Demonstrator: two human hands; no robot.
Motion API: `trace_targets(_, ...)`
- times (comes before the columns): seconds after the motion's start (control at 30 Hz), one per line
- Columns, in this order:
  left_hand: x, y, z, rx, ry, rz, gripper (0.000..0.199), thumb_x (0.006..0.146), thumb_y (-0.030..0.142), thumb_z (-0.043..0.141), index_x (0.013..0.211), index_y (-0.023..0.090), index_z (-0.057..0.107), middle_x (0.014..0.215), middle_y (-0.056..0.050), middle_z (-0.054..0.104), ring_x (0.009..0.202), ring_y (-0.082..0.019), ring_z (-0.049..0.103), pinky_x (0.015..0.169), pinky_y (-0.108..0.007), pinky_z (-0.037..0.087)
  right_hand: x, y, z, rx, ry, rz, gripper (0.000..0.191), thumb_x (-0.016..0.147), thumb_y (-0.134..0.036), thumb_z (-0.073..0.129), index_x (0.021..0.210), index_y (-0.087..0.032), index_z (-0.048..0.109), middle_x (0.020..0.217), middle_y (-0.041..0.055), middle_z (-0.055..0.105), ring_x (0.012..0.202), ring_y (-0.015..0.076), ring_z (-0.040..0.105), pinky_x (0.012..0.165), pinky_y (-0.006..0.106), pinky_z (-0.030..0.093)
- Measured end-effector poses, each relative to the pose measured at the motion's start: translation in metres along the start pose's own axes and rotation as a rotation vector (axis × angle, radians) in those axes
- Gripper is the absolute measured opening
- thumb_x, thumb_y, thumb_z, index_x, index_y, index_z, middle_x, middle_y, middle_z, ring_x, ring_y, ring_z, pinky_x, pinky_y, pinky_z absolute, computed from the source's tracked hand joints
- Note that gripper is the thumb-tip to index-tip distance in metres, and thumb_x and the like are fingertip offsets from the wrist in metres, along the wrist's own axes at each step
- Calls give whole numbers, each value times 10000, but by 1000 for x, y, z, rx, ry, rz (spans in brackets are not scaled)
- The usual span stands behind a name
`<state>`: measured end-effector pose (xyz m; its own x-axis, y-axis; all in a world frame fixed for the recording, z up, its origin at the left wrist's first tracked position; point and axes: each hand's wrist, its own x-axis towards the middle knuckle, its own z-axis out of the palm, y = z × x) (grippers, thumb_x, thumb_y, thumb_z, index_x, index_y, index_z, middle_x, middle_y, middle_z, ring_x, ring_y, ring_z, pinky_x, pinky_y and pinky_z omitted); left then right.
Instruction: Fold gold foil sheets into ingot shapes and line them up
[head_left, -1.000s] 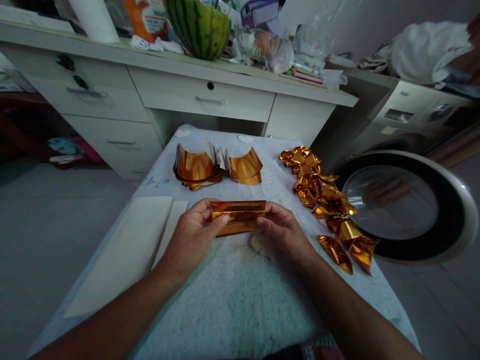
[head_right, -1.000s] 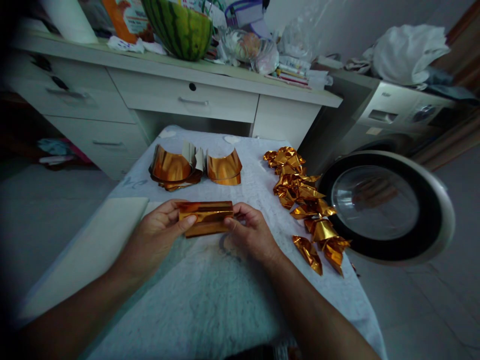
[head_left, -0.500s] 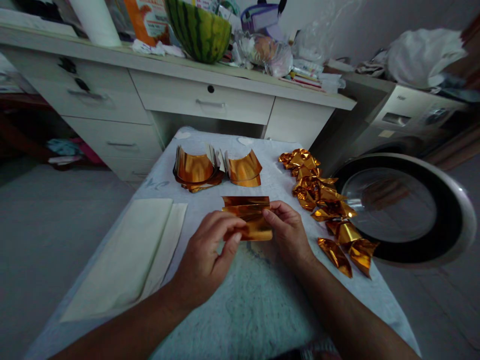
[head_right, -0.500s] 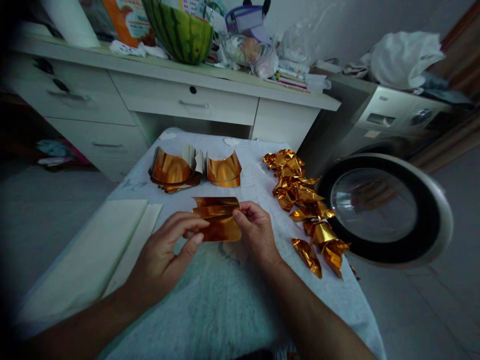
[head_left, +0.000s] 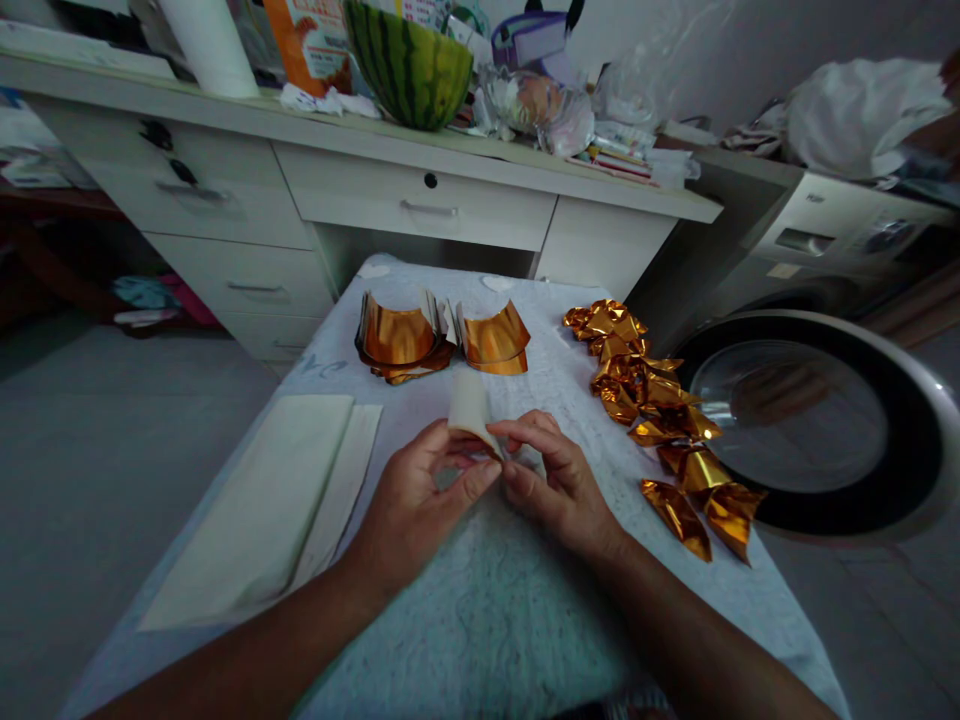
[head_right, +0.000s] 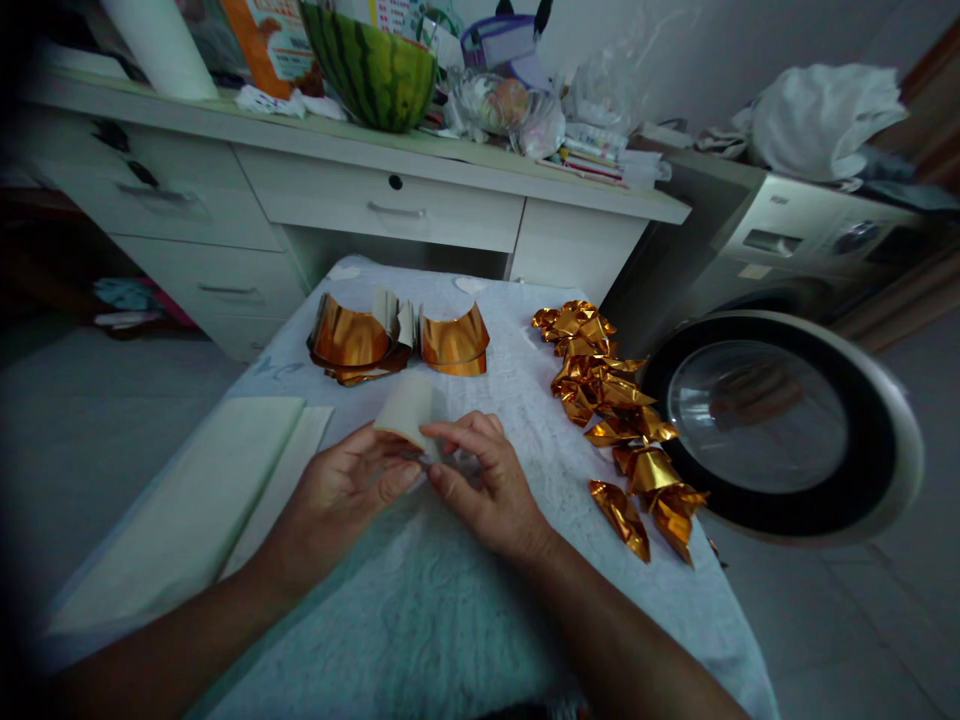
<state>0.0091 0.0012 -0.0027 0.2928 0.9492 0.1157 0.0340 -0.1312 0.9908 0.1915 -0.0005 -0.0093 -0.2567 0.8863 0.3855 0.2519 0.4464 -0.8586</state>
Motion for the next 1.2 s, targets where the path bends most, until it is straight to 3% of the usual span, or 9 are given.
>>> trace_targets(0.23, 6, -2, -4, -89, 146, -172, 231, 853, 349, 668, 994, 168, 647, 887, -27, 724, 804, -170, 666, 729, -278, 509, -1, -3, 4, -115, -92, -110, 377, 889, -284, 592, 1265, -293, 609, 936, 29, 521, 910, 194, 516, 797, 367, 438)
trace_targets(0.4, 7, -3, -5, -101, 184, -238, 171, 840, 313, 657, 937, 173, 645, 759, 13, 693, 735, -153, 649, 685, -255, 498, -1, -1, -4, -274, 310, -49, 182, 893, -286, 577, 1062, -233, 620, 966, 37, 506, 946, 205, 500, 839, 376, 422)
trace_targets(0.47, 6, -3, -6, -117, 153, -262, 163, 832, 318, 662, 905, 176, 631, 703, 25, 669, 725, -157, 651, 669, -251, 497, 0, 0, -9, -321, 450, 15, 252, 863, -342, 621, 1079, -223, 570, 1050, 55, 518, 1002, 225, 493, 874, 392, 411)
trace_targets(0.57, 6, -2, -6, -180, 47, -284, 198, 814, 312, 674, 943, 171, 622, 803, 1, 706, 776, -167, 666, 726, -273, 519, 3, 4, -14, -132, 367, 161, 375, 856, -426, 626, 1157, -220, 538, 1123, 67, 571, 1026, 224, 525, 866, 367, 424)
trace_targets(0.67, 7, -1, -5, -255, -27, -283, 241, 793, 294, 685, 983, 167, 607, 931, -30, 722, 828, -172, 672, 787, -296, 529, 6, 8, -16, 121, 237, 304, 263, 891, -457, 578, 966, -206, 603, 879, 20, 616, 805, 164, 554, 718, 288, 430)
trace_targets(0.87, 13, -11, -9, -228, 173, -223, 311, 830, 251, 613, 1094, 257, 449, 751, 76, 636, 646, -119, 605, 608, -230, 481, 9, 15, -13, 248, 281, 435, 255, 769, -405, 688, 769, -198, 541, 670, -42, 522, 578, 97, 451, 533, 218, 332)
trace_targets(1.03, 15, -20, -15, 118, 177, -167, 237, 841, 240, 550, 1047, 262, 435, 697, 79, 584, 595, -127, 565, 557, -230, 409, 7, 22, -8, 61, 208, 480, 258, 776, -321, 625, 954, -231, 461, 594, -94, 496, 496, 110, 443, 489, 219, 326)
trace_targets(1.1, 15, -19, -18, 364, 102, -111, 69, 859, 234, 518, 928, 231, 514, 721, 46, 599, 646, -138, 582, 601, -253, 413, 6, 25, -6, -120, 178, 443, 174, 792, -263, 594, 907, -228, 470, 599, -84, 504, 521, 113, 466, 511, 224, 339)
trace_targets(1.2, 14, -18, -20, 634, 7, -64, 103, 865, 195, 484, 873, 212, 585, 748, 15, 633, 694, -158, 602, 652, -282, 415, 5, 27, -5, -336, 127, 399, 48, 808, -206, 566, 788, -212, 522, 623, -53, 524, 564, 115, 487, 546, 231, 348)
